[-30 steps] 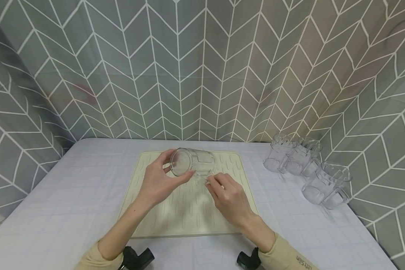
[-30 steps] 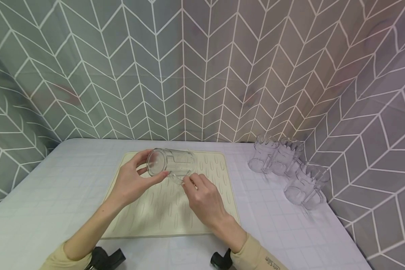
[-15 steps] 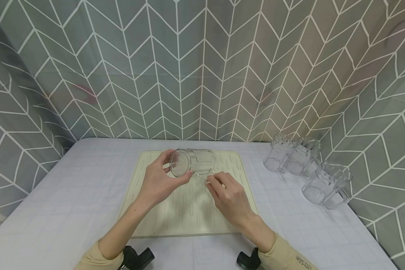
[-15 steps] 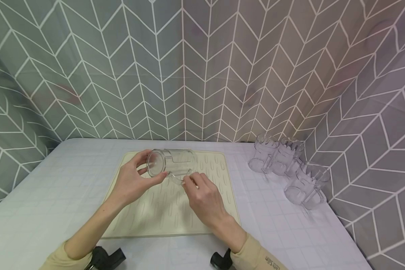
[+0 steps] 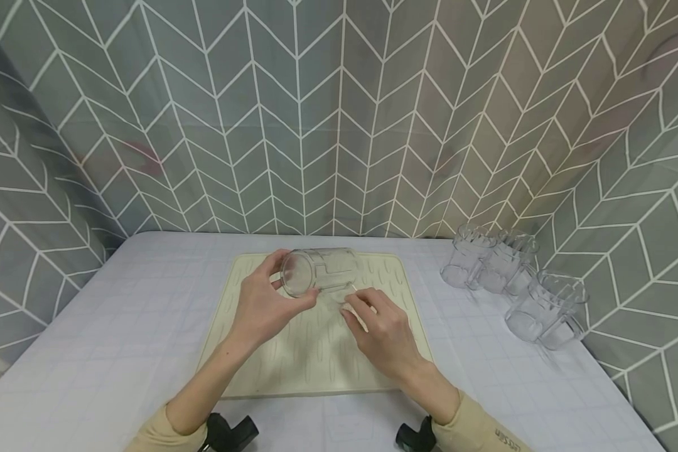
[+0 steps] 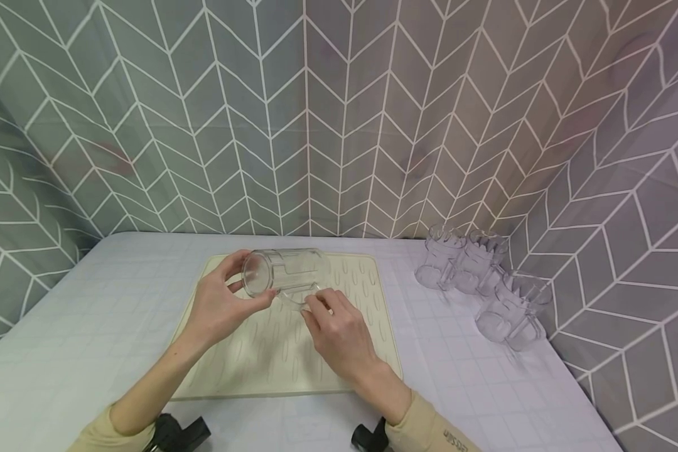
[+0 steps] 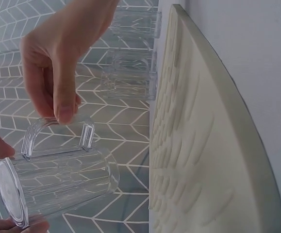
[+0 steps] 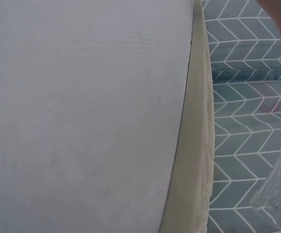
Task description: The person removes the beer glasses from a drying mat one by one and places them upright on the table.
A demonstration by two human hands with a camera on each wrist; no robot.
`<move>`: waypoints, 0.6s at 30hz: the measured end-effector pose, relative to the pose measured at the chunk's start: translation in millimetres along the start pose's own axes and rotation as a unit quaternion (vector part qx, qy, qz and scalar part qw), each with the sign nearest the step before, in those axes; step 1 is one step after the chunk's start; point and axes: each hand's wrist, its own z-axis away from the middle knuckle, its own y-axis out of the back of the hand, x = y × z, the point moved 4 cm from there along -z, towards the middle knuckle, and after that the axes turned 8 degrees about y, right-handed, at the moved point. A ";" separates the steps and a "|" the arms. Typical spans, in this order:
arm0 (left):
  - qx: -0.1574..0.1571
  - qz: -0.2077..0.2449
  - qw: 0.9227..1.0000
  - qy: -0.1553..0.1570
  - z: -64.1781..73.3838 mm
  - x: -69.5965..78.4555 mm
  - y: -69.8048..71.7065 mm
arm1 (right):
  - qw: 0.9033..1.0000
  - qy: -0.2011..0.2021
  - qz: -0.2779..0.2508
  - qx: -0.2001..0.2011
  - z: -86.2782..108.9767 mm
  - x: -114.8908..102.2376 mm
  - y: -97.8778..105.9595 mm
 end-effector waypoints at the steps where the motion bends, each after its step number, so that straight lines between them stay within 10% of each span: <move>1: 0.003 0.000 1.000 -0.002 -0.2 -0.3 0.4 | 1.000 -0.003 -0.003 0.000 -0.2 0.4 0.2; 18: 0.025 0.009 1.000 -0.015 -1.9 -3.6 3.7 | 0.991 -0.114 -0.068 0.036 1.6 9.3 4.0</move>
